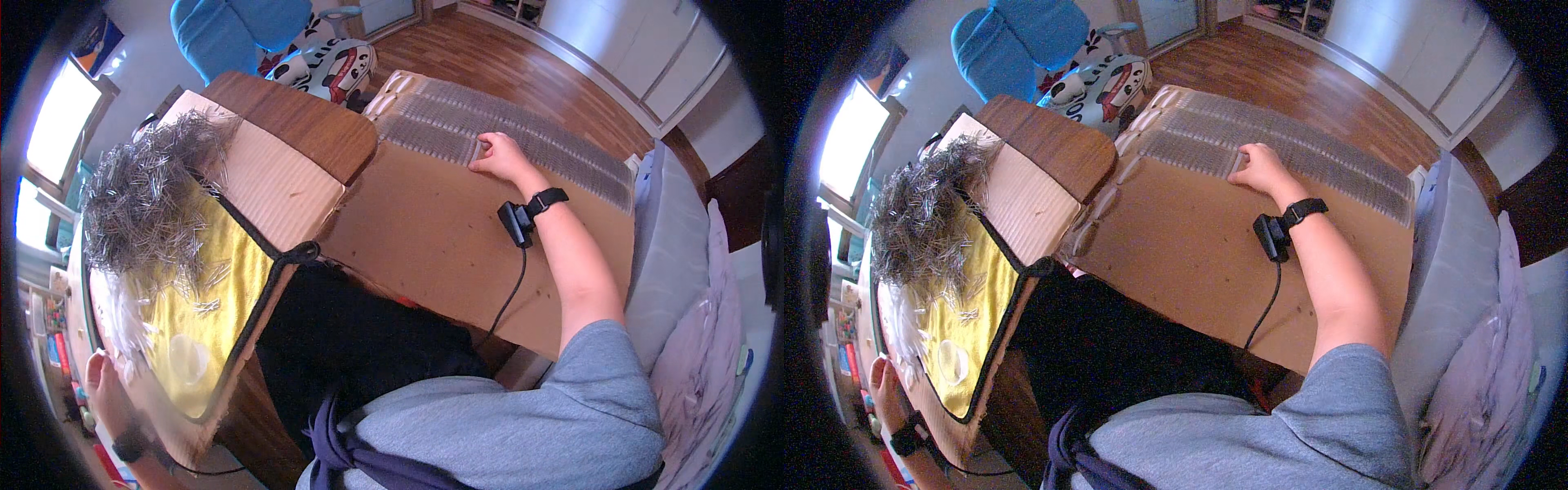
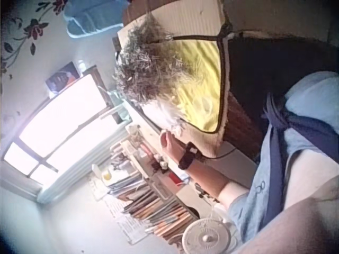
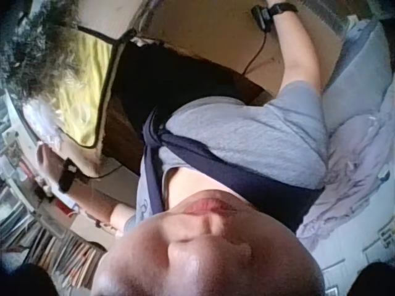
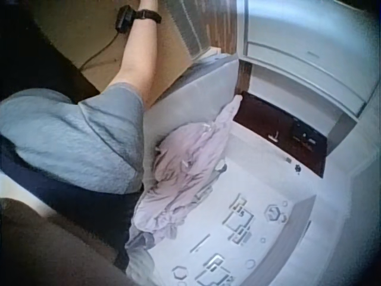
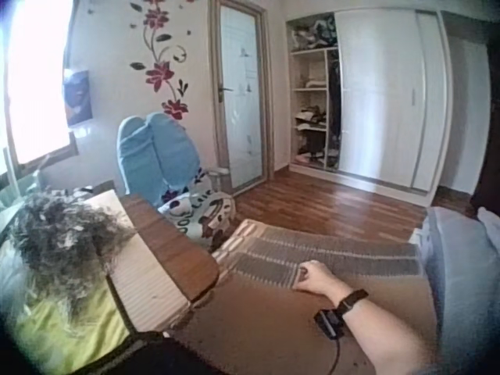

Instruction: Assembling hair combs by inserting metal pins into a plastic base.

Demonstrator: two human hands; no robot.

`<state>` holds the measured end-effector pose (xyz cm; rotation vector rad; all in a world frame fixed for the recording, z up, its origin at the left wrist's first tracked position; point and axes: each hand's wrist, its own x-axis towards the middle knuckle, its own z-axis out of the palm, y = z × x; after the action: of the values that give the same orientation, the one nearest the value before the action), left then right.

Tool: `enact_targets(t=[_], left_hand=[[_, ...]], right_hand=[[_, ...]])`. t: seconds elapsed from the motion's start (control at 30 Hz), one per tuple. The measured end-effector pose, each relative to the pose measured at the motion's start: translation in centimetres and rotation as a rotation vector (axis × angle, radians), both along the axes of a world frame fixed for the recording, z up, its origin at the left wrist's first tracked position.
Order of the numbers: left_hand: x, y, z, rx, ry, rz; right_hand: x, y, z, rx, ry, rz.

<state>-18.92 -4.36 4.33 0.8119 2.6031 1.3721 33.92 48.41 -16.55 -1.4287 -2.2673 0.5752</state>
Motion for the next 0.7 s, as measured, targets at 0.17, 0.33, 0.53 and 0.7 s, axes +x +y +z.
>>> enact_targets(t=[0.17, 0.33, 0.53, 0.7], left_hand=[[4.6, -0.8, 1.0, 0.449, -0.167, 0.065], [9.9, -1.8, 3.0, 0.462, -0.112, 0.134], [13.8, -3.5, 2.3, 0.577, -0.132, 0.057], [15.5, -3.6, -0.2, 1.051, -0.415, -0.227]], right_hand=[[-1.3, 0.6, -0.9, 0.005, 0.027, 0.074], [-1.1, 0.1, 0.1, -0.083, 0.092, 0.088], [0.5, 2.3, 0.9, -0.172, 0.223, -0.003], [-9.9, -10.0, 14.7, -0.078, 0.742, 0.386]])
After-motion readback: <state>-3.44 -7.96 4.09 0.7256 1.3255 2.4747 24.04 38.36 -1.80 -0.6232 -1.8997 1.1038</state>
